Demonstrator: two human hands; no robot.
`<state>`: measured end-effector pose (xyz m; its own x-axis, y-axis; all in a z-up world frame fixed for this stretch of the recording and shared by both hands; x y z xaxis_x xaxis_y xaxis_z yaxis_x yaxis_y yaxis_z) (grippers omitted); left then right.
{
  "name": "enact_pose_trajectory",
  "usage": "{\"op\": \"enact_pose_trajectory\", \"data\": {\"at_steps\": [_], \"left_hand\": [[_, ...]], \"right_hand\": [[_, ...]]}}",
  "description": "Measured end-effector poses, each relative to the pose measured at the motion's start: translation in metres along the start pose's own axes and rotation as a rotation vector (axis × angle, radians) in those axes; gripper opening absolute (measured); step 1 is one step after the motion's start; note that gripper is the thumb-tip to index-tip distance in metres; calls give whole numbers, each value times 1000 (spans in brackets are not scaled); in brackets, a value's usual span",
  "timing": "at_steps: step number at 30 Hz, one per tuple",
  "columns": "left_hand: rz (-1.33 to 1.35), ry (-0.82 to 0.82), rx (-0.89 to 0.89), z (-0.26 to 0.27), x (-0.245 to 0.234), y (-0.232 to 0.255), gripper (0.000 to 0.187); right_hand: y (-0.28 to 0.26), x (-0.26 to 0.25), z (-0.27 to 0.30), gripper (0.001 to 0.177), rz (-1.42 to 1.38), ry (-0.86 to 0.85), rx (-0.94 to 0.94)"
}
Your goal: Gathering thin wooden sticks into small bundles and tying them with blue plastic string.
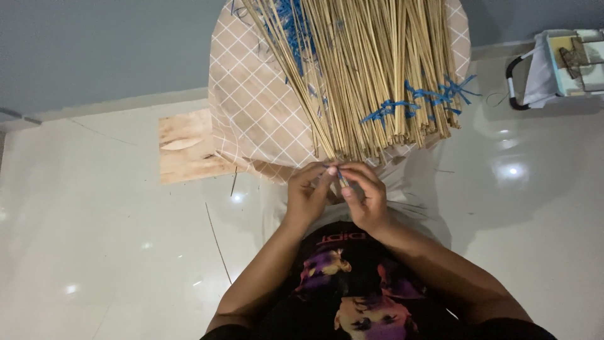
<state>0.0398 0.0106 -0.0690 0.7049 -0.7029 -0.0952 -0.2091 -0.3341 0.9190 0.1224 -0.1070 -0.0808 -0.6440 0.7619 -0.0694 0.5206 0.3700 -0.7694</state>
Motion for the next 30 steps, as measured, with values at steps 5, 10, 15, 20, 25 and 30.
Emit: {"op": "enact_pose_trajectory", "data": {"at_steps": [5,10,15,20,25,30], "left_hand": [[-50,57,-55,5,-10,-25,11],[-42,65,-121,11,-15,-40,18],[3,128,-146,14,-19,-44,29],[33,136,-207,16,-21,-56,22],[-67,110,-156,12,-20,-48,13],[-87,85,-162,9,-20,-41,9]], "right_hand": [[50,9,10,24,-108,-113,220],[96,7,25,33,-280,-71,587],[103,18,19,27,-515,62,720],[102,21,19,21,-502,102,745],[76,22,7,19,-444,65,673],[70,20,3,15,-480,0,606]]}}
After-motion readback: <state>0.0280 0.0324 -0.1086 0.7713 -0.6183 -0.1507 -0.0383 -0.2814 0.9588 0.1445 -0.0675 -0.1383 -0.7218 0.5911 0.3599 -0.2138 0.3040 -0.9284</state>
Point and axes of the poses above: each hand's wrist, its own z-axis away from the middle knuckle, its own x-axis out of the palm, y = z × x, the point moved 6 cm from there along -z, towards the middle knuckle, and after that the axes turned 3 degrees about -z, right-handed, at the moved point
